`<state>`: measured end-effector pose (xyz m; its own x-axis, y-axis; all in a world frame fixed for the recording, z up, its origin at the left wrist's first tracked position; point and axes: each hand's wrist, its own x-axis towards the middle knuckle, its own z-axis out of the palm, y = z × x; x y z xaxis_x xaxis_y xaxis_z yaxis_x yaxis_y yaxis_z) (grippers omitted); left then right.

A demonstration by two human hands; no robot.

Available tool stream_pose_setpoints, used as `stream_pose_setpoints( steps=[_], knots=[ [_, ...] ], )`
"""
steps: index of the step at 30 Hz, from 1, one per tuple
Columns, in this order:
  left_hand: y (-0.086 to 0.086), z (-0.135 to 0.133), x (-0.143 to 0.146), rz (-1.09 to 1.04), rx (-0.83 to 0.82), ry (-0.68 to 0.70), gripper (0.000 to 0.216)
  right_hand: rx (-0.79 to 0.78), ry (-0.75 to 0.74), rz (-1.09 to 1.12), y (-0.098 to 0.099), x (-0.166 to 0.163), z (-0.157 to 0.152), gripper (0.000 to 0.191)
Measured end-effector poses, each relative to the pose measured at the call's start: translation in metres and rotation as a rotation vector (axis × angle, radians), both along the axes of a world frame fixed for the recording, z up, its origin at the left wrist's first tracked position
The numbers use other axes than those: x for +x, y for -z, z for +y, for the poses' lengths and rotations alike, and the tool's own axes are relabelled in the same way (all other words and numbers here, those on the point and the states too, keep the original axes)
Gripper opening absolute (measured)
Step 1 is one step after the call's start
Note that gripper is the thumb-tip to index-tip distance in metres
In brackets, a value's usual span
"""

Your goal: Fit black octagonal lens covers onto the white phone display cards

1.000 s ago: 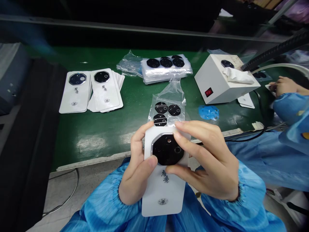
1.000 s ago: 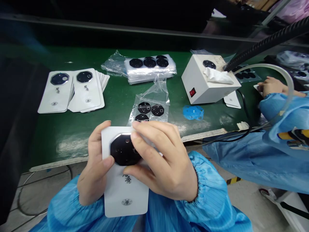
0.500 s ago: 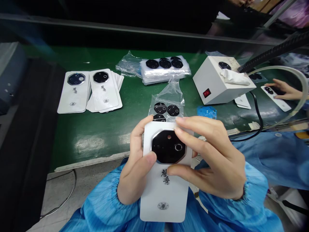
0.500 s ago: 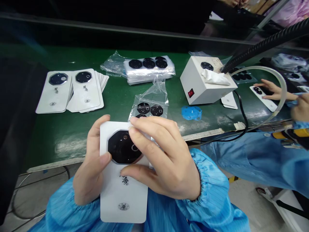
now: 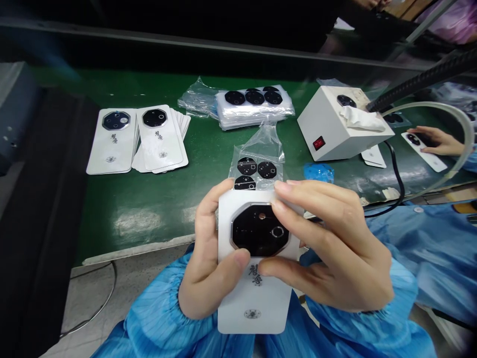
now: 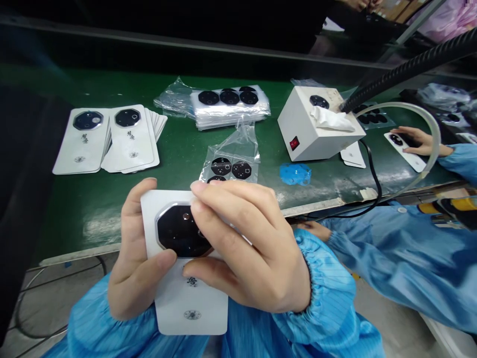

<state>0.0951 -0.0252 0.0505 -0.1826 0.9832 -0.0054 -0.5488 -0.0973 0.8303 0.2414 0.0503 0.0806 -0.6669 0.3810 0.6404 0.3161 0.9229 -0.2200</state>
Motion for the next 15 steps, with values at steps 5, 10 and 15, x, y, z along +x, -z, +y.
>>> stream_pose_setpoints(
  steps=[5,10,15],
  knots=[
    [0.0,0.001,0.002,-0.085,-0.028,0.009,0.051,0.0,-0.012,-0.002,0.0,-0.003,0.004,0.04],
    [-0.004,0.004,0.002,-0.162,-0.16,0.033,0.05,-0.189,-0.071,0.084,0.008,-0.004,0.011,0.056],
    [-0.007,0.004,0.006,-0.17,-0.149,0.036,0.05,-0.689,-0.004,0.249,0.017,-0.004,0.013,0.044]
  ],
)
